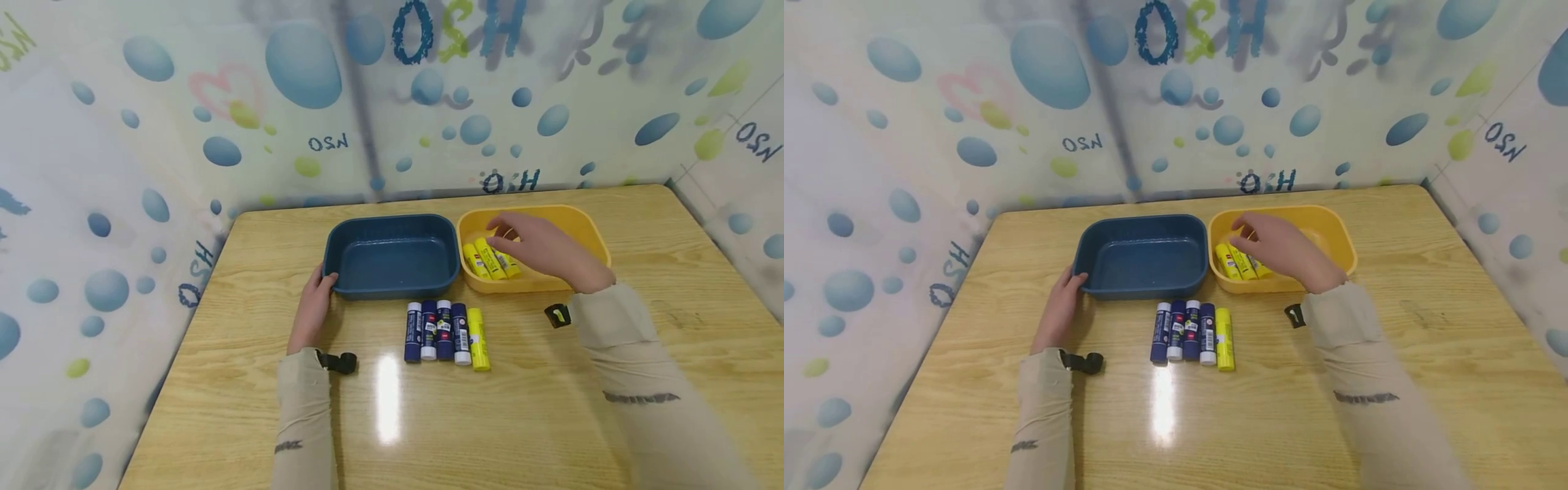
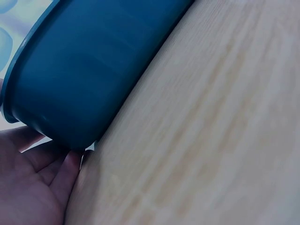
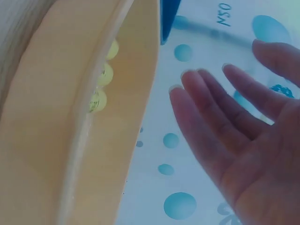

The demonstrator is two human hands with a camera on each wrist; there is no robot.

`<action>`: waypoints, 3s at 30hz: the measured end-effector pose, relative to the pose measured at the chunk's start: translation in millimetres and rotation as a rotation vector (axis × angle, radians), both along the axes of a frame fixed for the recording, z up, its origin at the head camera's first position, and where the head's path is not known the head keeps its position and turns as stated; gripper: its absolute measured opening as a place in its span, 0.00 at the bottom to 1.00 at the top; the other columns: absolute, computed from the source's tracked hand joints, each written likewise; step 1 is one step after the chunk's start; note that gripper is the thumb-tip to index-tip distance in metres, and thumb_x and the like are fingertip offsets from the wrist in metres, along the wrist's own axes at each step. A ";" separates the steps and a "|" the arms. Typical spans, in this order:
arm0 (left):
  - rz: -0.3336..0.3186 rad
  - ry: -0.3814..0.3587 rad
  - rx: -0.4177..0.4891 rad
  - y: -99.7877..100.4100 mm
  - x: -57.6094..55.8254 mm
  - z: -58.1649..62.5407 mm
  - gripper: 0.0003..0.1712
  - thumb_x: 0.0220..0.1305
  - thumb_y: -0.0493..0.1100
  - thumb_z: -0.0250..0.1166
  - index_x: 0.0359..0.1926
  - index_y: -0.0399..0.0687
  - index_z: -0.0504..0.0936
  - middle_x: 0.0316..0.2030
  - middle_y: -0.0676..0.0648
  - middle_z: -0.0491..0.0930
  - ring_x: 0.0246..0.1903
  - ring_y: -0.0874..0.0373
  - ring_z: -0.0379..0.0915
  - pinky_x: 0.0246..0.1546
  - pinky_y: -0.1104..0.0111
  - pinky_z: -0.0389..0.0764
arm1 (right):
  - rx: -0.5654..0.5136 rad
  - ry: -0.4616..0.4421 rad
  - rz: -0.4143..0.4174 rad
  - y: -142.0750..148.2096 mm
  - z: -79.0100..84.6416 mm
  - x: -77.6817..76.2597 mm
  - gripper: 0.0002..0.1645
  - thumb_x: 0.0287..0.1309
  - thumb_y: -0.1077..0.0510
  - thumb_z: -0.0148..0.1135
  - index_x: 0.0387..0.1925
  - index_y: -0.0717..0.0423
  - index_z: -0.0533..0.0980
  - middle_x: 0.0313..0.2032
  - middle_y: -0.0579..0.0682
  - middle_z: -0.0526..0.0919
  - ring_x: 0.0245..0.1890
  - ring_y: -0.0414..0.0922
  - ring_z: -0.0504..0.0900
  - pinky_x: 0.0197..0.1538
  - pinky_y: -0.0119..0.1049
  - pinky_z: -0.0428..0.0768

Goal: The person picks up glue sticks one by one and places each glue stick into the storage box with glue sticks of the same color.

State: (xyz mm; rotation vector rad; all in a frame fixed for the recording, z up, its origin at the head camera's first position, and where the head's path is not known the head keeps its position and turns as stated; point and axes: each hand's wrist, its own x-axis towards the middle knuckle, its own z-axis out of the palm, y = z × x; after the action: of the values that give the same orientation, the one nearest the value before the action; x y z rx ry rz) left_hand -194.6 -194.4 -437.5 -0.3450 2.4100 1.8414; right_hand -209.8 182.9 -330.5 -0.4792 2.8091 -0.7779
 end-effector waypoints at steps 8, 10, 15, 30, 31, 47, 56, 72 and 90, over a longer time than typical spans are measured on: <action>0.006 0.003 0.010 -1.0 -0.2 0.2 0.30 0.64 0.55 0.48 0.66 0.63 0.55 0.64 0.57 0.54 0.63 0.63 0.46 0.62 0.63 0.49 | -0.122 0.018 -0.030 2.6 -6.7 20.8 0.26 0.59 0.43 0.50 0.53 0.55 0.69 0.47 0.51 0.74 0.47 0.48 0.72 0.46 0.47 0.72; 0.009 0.005 0.014 -0.8 -0.3 0.6 0.30 0.64 0.55 0.48 0.66 0.63 0.55 0.64 0.57 0.54 0.63 0.63 0.46 0.62 0.63 0.49 | -0.147 0.019 -0.034 2.4 -8.4 25.8 0.26 0.59 0.43 0.51 0.53 0.55 0.69 0.48 0.50 0.74 0.47 0.48 0.71 0.46 0.47 0.72; 0.013 0.005 0.010 -0.9 0.0 2.1 0.30 0.64 0.55 0.48 0.67 0.63 0.54 0.65 0.57 0.54 0.63 0.62 0.45 0.62 0.62 0.49 | -0.181 0.020 -0.041 2.8 -10.8 37.0 0.27 0.59 0.42 0.50 0.54 0.54 0.68 0.51 0.50 0.72 0.49 0.49 0.71 0.48 0.48 0.71; 0.006 0.016 0.009 -3.0 1.0 5.2 0.30 0.64 0.55 0.48 0.67 0.62 0.54 0.65 0.56 0.54 0.64 0.61 0.45 0.62 0.61 0.48 | -0.258 0.026 -0.066 1.4 -22.7 56.5 0.29 0.60 0.42 0.48 0.56 0.55 0.65 0.54 0.52 0.67 0.50 0.51 0.70 0.49 0.50 0.71; 0.006 0.017 0.010 -3.0 1.2 5.2 0.30 0.64 0.54 0.48 0.67 0.61 0.55 0.65 0.56 0.54 0.64 0.61 0.45 0.62 0.62 0.48 | -0.267 0.021 -0.068 1.2 -25.0 56.9 0.29 0.60 0.41 0.48 0.56 0.54 0.65 0.54 0.51 0.67 0.50 0.51 0.70 0.50 0.50 0.70; -0.010 -0.003 0.008 10.3 11.9 25.8 0.30 0.66 0.49 0.47 0.68 0.54 0.53 0.65 0.50 0.53 0.64 0.58 0.45 0.62 0.61 0.48 | -0.277 0.013 -0.097 -0.3 -36.4 64.4 0.29 0.58 0.40 0.49 0.56 0.52 0.66 0.53 0.47 0.69 0.49 0.47 0.70 0.49 0.48 0.72; -0.018 0.020 0.006 4.3 7.5 16.1 0.29 0.65 0.50 0.48 0.67 0.54 0.56 0.64 0.51 0.55 0.63 0.59 0.46 0.62 0.61 0.49 | -0.220 -0.056 -0.033 -11.8 -36.2 67.5 0.31 0.56 0.38 0.50 0.56 0.51 0.67 0.52 0.49 0.71 0.46 0.46 0.72 0.46 0.43 0.74; -0.009 0.018 0.003 -1.2 0.0 0.5 0.30 0.64 0.53 0.48 0.66 0.60 0.55 0.64 0.55 0.55 0.63 0.61 0.47 0.62 0.61 0.50 | -0.036 -0.187 0.045 -29.4 -39.3 72.2 0.30 0.51 0.53 0.62 0.57 0.55 0.67 0.46 0.51 0.75 0.39 0.44 0.74 0.40 0.37 0.76; -0.017 0.003 0.006 9.2 12.9 28.7 0.31 0.65 0.51 0.47 0.67 0.52 0.53 0.65 0.50 0.53 0.64 0.58 0.45 0.62 0.61 0.49 | 0.180 -0.288 0.036 -32.1 -50.3 71.0 0.32 0.54 0.48 0.58 0.59 0.52 0.64 0.36 0.48 0.75 0.31 0.44 0.71 0.35 0.38 0.73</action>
State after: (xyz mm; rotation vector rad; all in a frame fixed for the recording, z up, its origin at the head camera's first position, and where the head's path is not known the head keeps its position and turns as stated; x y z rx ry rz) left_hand -181.7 -185.1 -408.7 -0.3207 2.4013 1.8425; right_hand -138.8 150.8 -380.8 -0.3547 2.5631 -0.5313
